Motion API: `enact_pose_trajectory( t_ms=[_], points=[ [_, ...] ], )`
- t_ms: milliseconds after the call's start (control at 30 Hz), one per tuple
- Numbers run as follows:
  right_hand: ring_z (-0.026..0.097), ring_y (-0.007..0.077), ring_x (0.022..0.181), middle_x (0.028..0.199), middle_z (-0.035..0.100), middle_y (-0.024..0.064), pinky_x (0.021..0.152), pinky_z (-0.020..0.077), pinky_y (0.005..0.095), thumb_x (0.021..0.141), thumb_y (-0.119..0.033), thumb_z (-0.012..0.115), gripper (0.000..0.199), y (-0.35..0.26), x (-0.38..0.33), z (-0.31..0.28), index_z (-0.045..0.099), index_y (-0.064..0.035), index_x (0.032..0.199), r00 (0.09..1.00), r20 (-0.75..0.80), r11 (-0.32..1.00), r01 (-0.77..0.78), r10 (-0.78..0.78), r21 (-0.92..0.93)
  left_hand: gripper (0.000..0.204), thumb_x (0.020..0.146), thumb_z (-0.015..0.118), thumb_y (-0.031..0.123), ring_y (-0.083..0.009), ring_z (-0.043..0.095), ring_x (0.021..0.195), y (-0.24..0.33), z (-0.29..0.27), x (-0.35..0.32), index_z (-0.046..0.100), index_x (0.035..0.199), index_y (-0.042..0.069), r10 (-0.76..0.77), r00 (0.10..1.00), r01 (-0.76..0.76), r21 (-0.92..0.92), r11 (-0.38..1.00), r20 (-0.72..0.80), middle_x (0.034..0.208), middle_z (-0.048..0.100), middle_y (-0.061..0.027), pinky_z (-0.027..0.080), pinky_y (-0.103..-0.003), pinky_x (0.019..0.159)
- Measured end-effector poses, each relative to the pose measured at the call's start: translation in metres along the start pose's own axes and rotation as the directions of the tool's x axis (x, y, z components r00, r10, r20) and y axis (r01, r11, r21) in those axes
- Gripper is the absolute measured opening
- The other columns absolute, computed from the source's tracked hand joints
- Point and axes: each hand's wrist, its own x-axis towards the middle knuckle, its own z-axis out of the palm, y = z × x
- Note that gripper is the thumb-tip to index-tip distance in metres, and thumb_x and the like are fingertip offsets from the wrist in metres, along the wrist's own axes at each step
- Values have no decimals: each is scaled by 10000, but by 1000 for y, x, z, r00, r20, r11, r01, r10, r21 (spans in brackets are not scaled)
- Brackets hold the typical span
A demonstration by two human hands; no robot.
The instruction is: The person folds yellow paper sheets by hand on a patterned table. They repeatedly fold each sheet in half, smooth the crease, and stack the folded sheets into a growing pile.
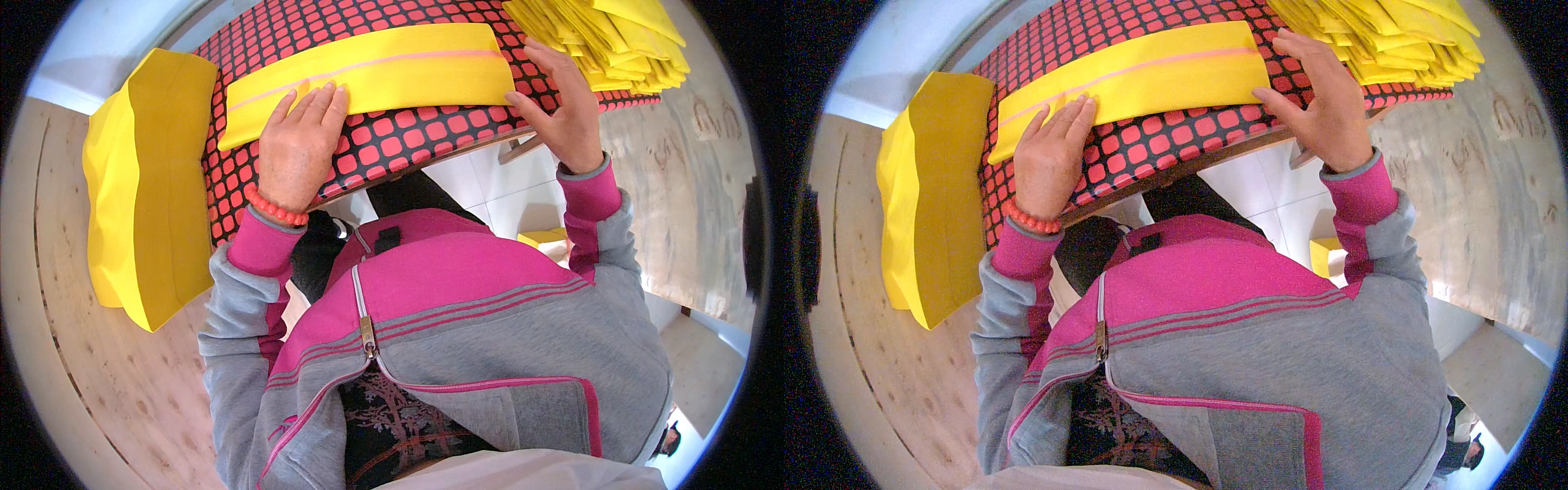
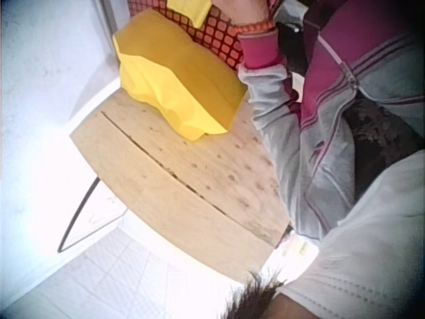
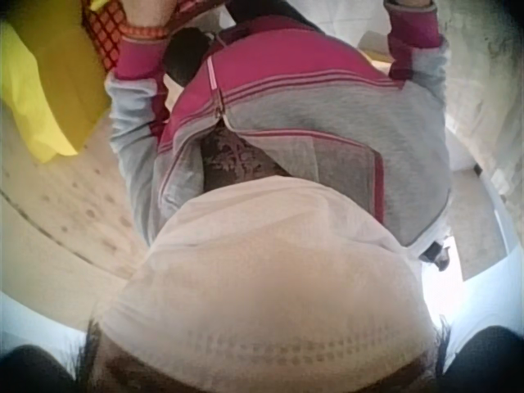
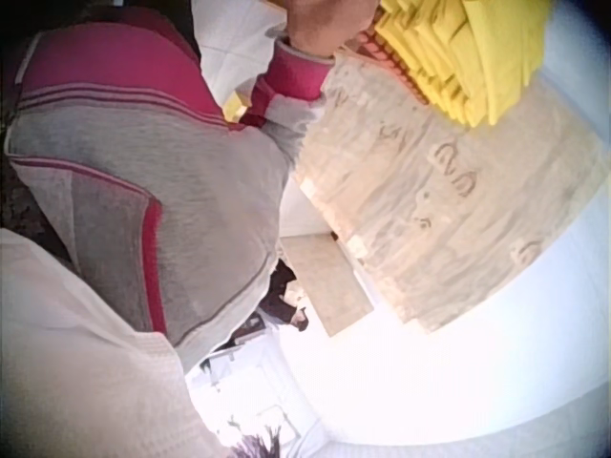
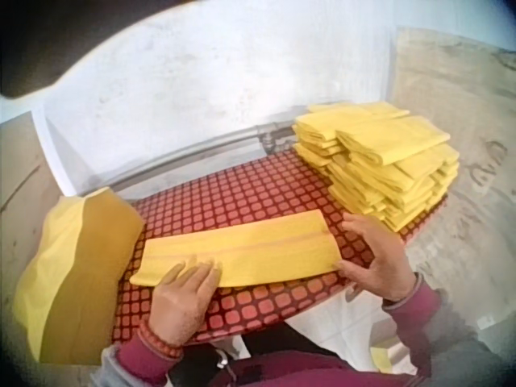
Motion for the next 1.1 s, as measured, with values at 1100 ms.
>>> enact_pose_trajectory(
  t_ms=[1100],
  points=[
    [487,329,1358,1464,516,153,1133,341,514,837,-296,736,541,-118,-2,93,600,-54,1301,965,246,992,108,-89,-66,815,864,708,371,-378,296,1489,5,-12,-50,372,1535,55,-123,971,191,-360,913,203,1609,298,-205,253,-510,1201]
  ],
)
